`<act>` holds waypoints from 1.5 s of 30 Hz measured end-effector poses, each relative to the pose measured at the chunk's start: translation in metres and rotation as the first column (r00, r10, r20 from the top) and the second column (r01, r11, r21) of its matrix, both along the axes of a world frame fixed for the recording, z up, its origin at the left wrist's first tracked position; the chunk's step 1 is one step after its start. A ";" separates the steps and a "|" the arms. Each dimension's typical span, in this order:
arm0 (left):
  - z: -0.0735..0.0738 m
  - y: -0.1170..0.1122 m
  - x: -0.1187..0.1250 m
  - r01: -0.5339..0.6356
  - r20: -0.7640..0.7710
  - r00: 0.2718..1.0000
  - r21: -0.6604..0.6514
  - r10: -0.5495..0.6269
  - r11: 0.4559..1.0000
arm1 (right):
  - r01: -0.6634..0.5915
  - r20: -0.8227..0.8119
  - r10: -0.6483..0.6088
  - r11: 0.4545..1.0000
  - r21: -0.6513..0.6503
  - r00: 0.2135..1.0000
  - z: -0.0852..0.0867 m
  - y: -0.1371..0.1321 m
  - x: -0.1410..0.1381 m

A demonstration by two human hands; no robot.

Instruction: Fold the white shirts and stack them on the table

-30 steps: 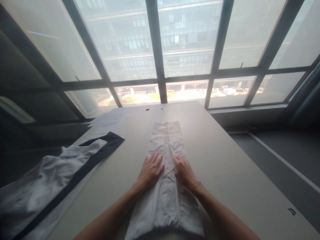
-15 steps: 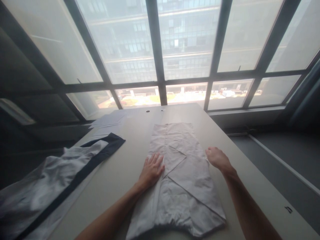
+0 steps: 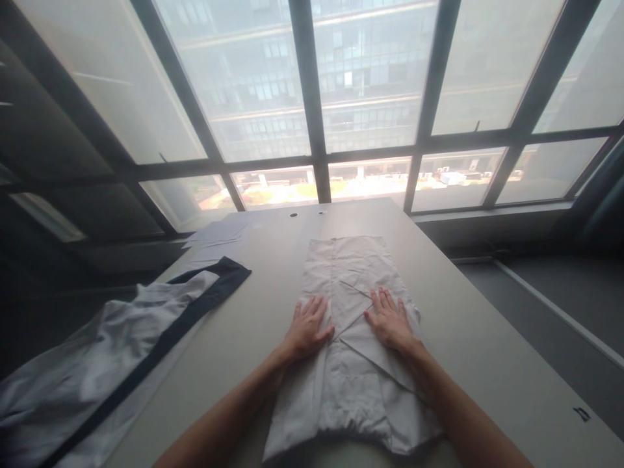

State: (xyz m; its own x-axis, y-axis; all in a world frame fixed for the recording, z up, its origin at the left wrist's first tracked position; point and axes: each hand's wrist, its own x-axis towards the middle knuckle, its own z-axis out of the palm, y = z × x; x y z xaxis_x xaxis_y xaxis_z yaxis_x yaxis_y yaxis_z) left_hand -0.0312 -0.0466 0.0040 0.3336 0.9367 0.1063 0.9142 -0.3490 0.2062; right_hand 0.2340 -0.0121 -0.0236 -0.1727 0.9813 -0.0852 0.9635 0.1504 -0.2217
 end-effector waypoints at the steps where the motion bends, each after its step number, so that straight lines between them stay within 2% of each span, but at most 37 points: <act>1: 0.001 0.000 0.002 0.005 0.047 0.999 0.008 -0.006 1.000 | 0.004 0.014 -0.004 1.000 0.021 1.000 -0.002 0.001 0.003; 6: 0.011 0.004 0.002 -0.030 0.357 0.934 0.048 0.011 0.998 | -0.012 0.062 0.006 0.995 0.098 0.998 -0.007 0.000 0.006; 10: 0.035 0.019 -0.030 -0.074 0.485 0.870 -0.058 0.093 0.996 | -0.029 0.074 0.022 0.995 0.091 0.997 -0.007 0.001 0.009; 13: 0.058 0.026 -0.077 -0.025 0.445 0.887 -0.227 0.126 0.974 | -0.020 0.080 0.011 0.994 0.110 0.997 -0.009 0.002 0.011; 16: 0.073 0.023 -0.131 0.004 0.347 0.929 -0.360 0.130 0.933 | -0.034 0.088 0.022 0.990 0.136 0.996 -0.011 0.002 0.011; 17: 0.075 0.020 -0.148 -0.013 0.282 0.949 -0.412 0.141 0.911 | -0.040 0.088 0.027 0.989 0.140 0.996 -0.012 0.002 0.011; 19: 0.076 0.016 -0.172 -0.120 0.112 0.975 -0.471 0.194 0.874 | -0.044 0.086 0.032 0.989 0.144 0.996 -0.013 0.002 0.012; 21: 0.075 0.015 -0.182 -0.251 -0.024 0.964 -0.400 0.264 0.882 | -0.040 0.080 0.029 0.989 0.143 0.996 -0.014 0.002 0.012; 23: 0.071 0.018 -0.174 -0.292 -0.051 0.956 -0.247 0.289 0.924 | -0.035 0.076 0.025 0.989 0.143 0.997 -0.014 0.002 0.012; 25: 0.062 0.023 -0.153 -0.241 -0.017 0.970 -0.120 0.241 0.963 | -0.034 0.072 0.023 0.989 0.147 0.997 -0.014 0.002 0.013; 28: 0.039 0.027 -0.112 -0.161 0.026 0.987 -0.014 0.161 0.987 | -0.038 0.070 0.028 0.988 0.151 0.997 -0.014 0.002 0.013; 31: 0.012 0.026 -0.084 -0.207 -0.033 0.978 0.027 0.208 0.978 | -0.036 0.067 0.026 0.989 0.144 0.997 -0.013 0.001 0.014; 33: -0.001 0.025 -0.077 -0.224 -0.078 0.971 0.027 0.226 0.974 | -0.033 0.061 0.025 0.990 0.140 0.998 -0.012 0.001 0.014; 35: -0.008 0.023 -0.078 -0.227 -0.097 0.969 0.035 0.229 0.973 | -0.033 0.055 0.026 0.990 0.140 0.998 -0.012 0.001 0.014; 40: -0.008 0.023 -0.083 -0.214 -0.110 0.971 0.011 0.214 0.977 | -0.023 0.047 0.016 0.990 0.138 0.999 -0.011 0.001 0.013; 43: 0.002 0.030 -0.087 -0.207 -0.101 0.974 -0.006 0.205 0.978 | -0.025 0.044 0.019 0.990 0.136 0.999 -0.011 0.001 0.014; 45: 0.013 0.044 -0.091 -0.217 -0.079 0.973 0.015 0.217 0.976 | -0.032 0.039 0.027 0.990 0.136 0.999 -0.011 0.001 0.014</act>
State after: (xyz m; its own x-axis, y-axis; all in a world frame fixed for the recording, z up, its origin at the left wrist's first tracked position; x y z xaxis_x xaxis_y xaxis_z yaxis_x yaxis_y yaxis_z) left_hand -0.1219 -0.0027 0.0174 0.1299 0.9871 0.0933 0.9817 -0.1413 0.1279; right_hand 0.2476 -0.0110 -0.0342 -0.2007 0.9787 0.0427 0.9654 0.2050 -0.1610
